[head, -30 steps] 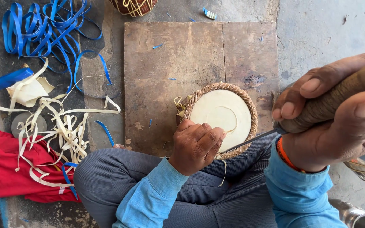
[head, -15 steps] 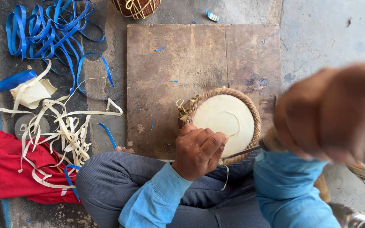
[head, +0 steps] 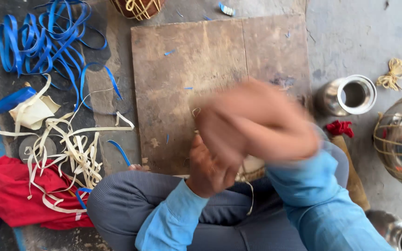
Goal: The person sits cross-legged on the floor and uses a wooden mallet to tighten the white straps on a small drum. They repeatedly strike the straps to secure the drumhead, occasionally adjusting the drum's position on a wooden board.
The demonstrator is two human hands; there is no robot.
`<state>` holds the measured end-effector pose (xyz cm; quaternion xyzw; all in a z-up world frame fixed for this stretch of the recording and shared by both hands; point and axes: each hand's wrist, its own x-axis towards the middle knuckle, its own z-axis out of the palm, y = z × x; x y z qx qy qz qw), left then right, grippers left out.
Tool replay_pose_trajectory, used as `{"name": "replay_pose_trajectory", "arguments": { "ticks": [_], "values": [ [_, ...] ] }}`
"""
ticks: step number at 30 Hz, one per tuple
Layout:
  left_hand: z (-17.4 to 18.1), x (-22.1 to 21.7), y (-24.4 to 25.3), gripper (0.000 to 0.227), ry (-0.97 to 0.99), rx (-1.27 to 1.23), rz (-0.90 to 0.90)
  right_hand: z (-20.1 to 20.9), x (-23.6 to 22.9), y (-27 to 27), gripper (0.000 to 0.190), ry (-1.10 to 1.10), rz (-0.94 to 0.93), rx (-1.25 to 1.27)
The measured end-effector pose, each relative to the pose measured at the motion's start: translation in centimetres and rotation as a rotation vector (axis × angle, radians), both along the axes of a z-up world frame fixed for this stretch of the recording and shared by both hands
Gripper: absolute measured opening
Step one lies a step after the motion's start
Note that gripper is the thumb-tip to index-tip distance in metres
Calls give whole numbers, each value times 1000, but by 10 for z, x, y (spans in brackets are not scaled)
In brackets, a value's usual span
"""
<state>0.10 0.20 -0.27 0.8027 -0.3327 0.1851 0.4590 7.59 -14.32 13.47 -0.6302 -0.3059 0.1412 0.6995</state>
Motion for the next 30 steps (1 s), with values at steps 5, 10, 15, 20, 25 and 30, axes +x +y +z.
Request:
{"name": "replay_pose_trajectory", "arguments": {
  "ticks": [5,10,15,20,25,30],
  "values": [
    [-15,9,6,22,-19,0,-57,-73,19,-26,29,114,380,604],
    [-11,26,6,7,12,-49,-89,-92,17,-58,18,539,253,1080],
    [-10,28,6,11,-14,-90,-60,-81,-126,-44,33,-196,-1114,-576],
    [-15,29,3,11,-66,-56,-68,-137,-195,-7,13,-212,-723,-795],
    [-25,26,2,11,-51,26,-9,-195,-206,5,7,16,-603,-515],
    [-8,32,2,9,-128,5,-10,-191,-202,14,12,13,-497,-398]
  ]
}}
